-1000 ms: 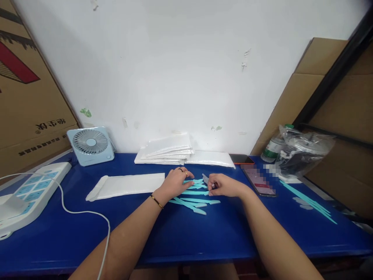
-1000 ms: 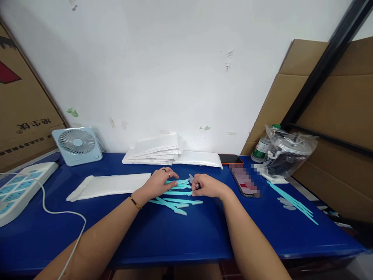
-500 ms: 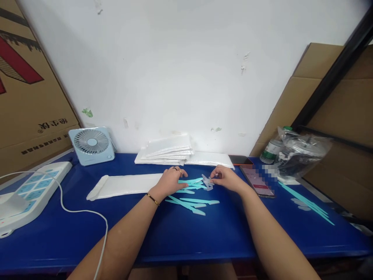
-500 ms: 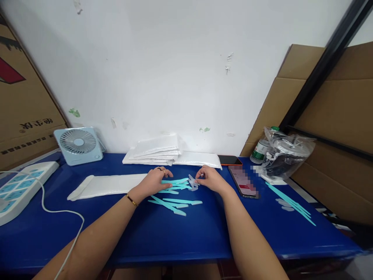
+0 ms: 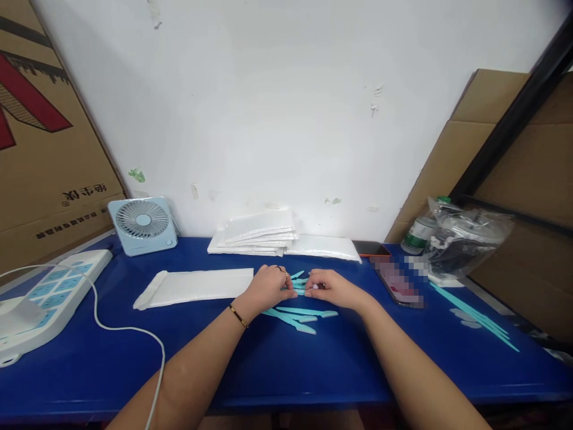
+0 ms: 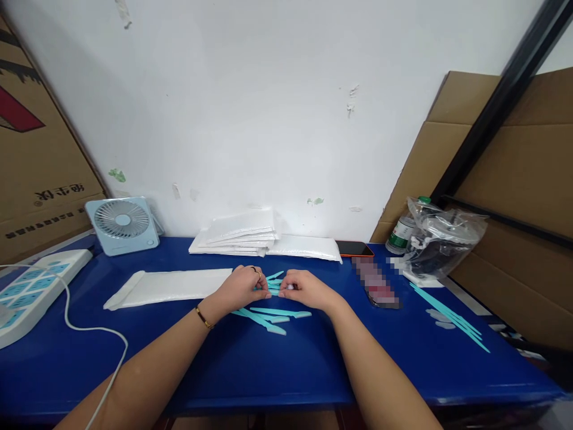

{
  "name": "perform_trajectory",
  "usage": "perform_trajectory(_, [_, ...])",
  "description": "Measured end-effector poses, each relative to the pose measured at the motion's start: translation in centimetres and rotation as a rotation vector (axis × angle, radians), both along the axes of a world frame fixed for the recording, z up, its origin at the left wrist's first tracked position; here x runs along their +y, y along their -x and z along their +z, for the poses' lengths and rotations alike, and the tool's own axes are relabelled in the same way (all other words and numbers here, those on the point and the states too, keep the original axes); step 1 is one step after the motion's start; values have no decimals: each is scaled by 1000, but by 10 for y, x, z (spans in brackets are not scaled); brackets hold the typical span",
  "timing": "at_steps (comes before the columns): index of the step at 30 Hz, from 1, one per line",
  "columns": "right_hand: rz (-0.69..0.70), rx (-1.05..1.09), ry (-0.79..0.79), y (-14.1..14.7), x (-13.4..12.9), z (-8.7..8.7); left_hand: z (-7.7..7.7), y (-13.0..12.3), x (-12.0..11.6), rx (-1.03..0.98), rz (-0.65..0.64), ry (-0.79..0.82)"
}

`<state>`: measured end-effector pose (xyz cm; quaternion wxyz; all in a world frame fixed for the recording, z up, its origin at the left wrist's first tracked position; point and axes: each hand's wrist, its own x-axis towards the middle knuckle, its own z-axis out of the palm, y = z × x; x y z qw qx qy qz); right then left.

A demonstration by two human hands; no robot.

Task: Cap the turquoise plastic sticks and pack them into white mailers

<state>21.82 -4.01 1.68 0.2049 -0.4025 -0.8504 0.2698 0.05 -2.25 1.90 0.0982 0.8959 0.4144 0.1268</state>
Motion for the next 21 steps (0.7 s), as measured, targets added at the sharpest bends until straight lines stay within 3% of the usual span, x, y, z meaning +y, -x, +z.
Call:
perform_trajectory(3, [-22,13,-15,-12,4,1,-2,-3,2,-11,17,-18])
perform_trajectory(8, [-257,-18,-33,-37,15,-2,-2,-1,8,-22,86,-15])
perform_trajectory(11, [-313,-46,-45,-39,17,-4,3,-1,3,-33,32,-19])
perform_trajectory(15, [-273,-48,-10,-38,11,2,6,-4,-10,59,-154,100])
perform_trajectory(21, [-69,-127,222,-42,3,7,0,-9,-14,122,-56,93])
